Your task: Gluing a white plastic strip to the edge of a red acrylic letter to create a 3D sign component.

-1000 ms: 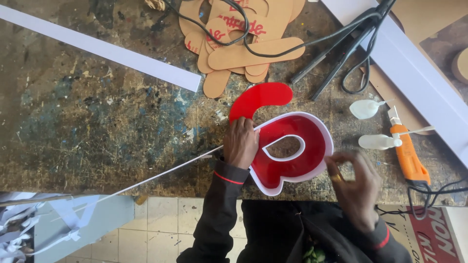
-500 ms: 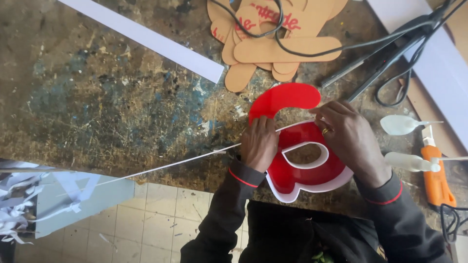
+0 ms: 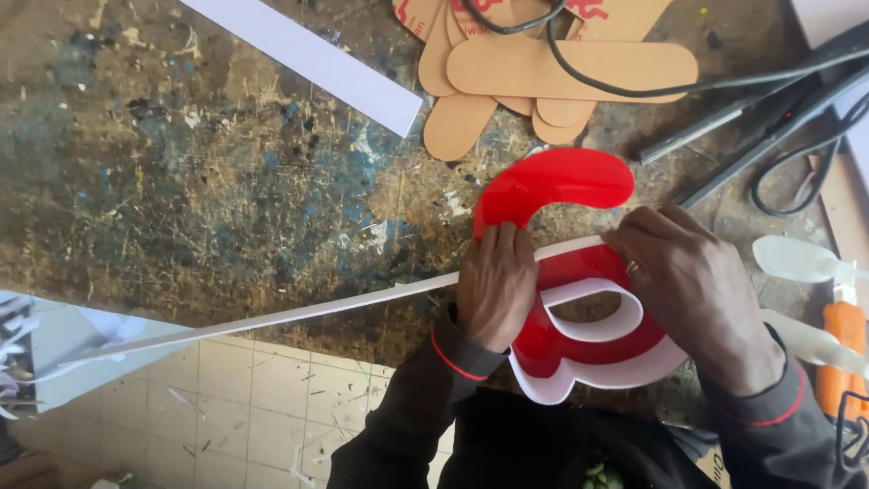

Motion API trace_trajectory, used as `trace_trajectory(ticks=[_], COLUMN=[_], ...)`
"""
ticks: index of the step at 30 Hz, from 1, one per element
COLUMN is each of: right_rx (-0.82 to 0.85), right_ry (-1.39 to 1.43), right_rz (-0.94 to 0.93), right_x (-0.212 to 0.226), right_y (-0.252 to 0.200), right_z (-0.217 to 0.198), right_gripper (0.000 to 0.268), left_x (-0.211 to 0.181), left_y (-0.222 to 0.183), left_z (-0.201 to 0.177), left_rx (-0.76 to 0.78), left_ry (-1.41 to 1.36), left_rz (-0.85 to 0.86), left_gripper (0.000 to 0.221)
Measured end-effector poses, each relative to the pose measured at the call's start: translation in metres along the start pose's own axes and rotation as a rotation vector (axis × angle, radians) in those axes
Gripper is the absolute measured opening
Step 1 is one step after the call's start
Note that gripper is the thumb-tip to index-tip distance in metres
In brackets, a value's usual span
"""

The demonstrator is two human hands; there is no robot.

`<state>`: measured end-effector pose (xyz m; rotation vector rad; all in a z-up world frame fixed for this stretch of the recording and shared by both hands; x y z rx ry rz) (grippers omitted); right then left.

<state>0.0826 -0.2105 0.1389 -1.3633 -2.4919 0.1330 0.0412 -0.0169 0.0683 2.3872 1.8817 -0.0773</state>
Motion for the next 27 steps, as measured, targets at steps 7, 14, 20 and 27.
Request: trace_trajectory(ticks=[7, 14, 20, 27], right_rx=[-0.030, -0.058, -0.083, 0.088], right_ry=[0.146, 0.222, 0.337, 0.306], right_rz=[-0.031, 0.055, 0.176, 0.048], right_x=[-0.014, -0.011, -0.023, -0.025], right_y=[0.003, 0.005, 0.016, 0.028], right_z=[0.006, -0.004, 0.007, 0.005], right_gripper=[0.028, 0.020, 0.025, 0.032], left_x=[0.003, 0.010, 0.011, 0.011], left_y=[0.005, 0.026, 0.033, 0.033], left_z=[-0.009, -0.019, -0.012, -0.006], left_rx=[0.071, 0.232, 0.343, 0.367], left_ry=[-0.041, -0.110, -0.186, -0.230], left_rz=[-0.025, -0.021, -0.016, -0.014], left_gripper=[0.028, 0.023, 0.022, 0.016])
Point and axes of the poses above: each hand's wrist, its own y-axis towards the middle knuckle, its own z-axis out of the palm, x = y × z, the point moved 4 cm from there along y, towards the middle knuckle, and after that the axes turned 13 degrees about x, right-handed, at the moved point
